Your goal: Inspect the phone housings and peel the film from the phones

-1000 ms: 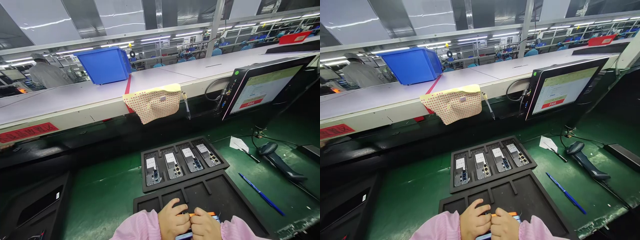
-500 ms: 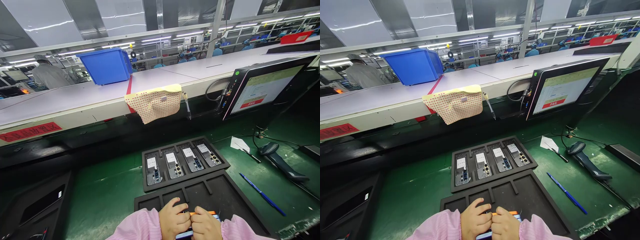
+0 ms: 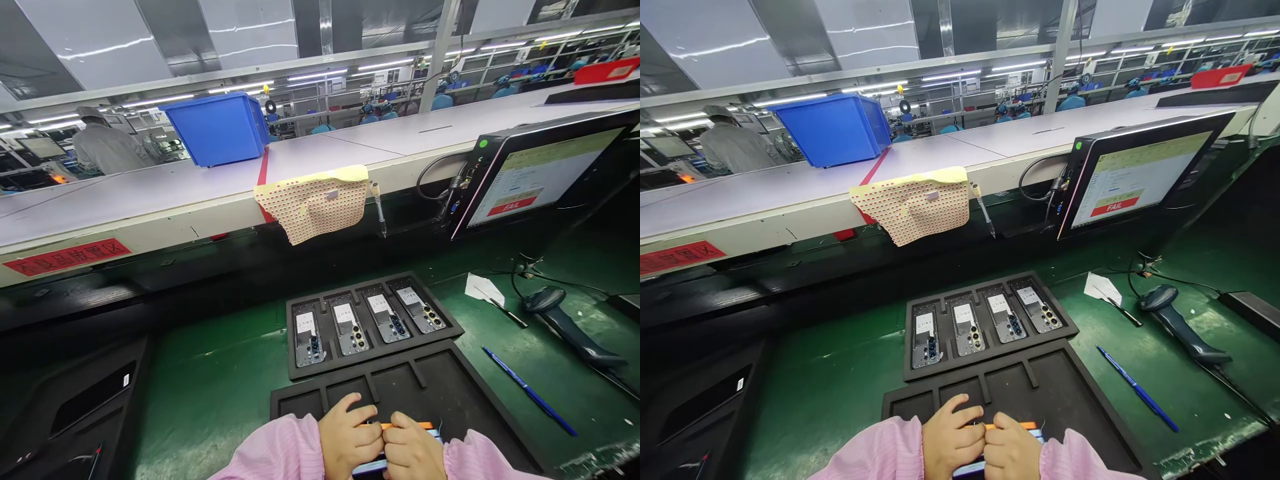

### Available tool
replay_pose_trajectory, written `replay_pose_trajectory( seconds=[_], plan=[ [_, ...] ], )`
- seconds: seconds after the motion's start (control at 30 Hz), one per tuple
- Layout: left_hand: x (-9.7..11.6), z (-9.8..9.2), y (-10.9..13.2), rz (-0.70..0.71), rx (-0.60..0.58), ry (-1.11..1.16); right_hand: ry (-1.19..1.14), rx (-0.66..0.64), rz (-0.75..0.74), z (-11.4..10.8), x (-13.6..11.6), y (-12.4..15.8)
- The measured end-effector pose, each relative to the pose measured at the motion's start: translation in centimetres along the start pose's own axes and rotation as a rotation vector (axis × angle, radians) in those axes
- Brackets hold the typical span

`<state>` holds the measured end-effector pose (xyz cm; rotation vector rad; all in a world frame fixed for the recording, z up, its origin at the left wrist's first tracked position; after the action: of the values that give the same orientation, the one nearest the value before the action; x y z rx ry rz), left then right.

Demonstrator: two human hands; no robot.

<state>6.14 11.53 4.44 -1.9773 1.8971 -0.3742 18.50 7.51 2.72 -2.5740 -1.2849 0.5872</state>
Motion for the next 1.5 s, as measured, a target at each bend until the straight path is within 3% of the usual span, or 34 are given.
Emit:
replay_pose_trajectory(
  seconds=[0.3, 0.47, 0.67, 0.87, 1.03, 1.5],
  plan=[
    [0.1, 0.3, 0.2, 0.010, -0.017, 0.015, -0.033, 0.003, -0.067, 3.6, 0.5, 1.1],
    [0.2, 0.6, 0.4, -0.013, -0.052, 0.014, -0.049, -0.003, -0.130, 4.0, 0.7, 2.0],
    [0.2, 1.1, 0.7, -0.007, -0.098, 0.007, -0.037, 0.005, -0.075, 2.7, 0.5, 1.0],
    [0.1, 0.2, 0.1, -0.002, -0.023, 0.001, -0.013, 0.017, 0.001, -0.2, -0.5, 1.1],
    [0.1, 0.2, 0.1, 0.003, -0.027, -0.004, 0.003, 0.022, 0.046, -2.0, -1.3, 1.3],
    [0.2, 1.2, 0.8, -0.006, -0.074, 0.055, -0.010, 0.029, 0.081, -2.9, -1.7, 0.6]
  ],
)
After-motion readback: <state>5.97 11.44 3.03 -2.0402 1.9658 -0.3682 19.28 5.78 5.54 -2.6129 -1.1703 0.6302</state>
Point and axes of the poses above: each hand's wrist, its own y-axis away from the middle knuckle, its own z-axis out of the palm, x = y × z, the point moved 4 cm from there along -y, towards the middle knuckle, and after that the axes turned 8 degrees about -y, right-handed, at the moved point
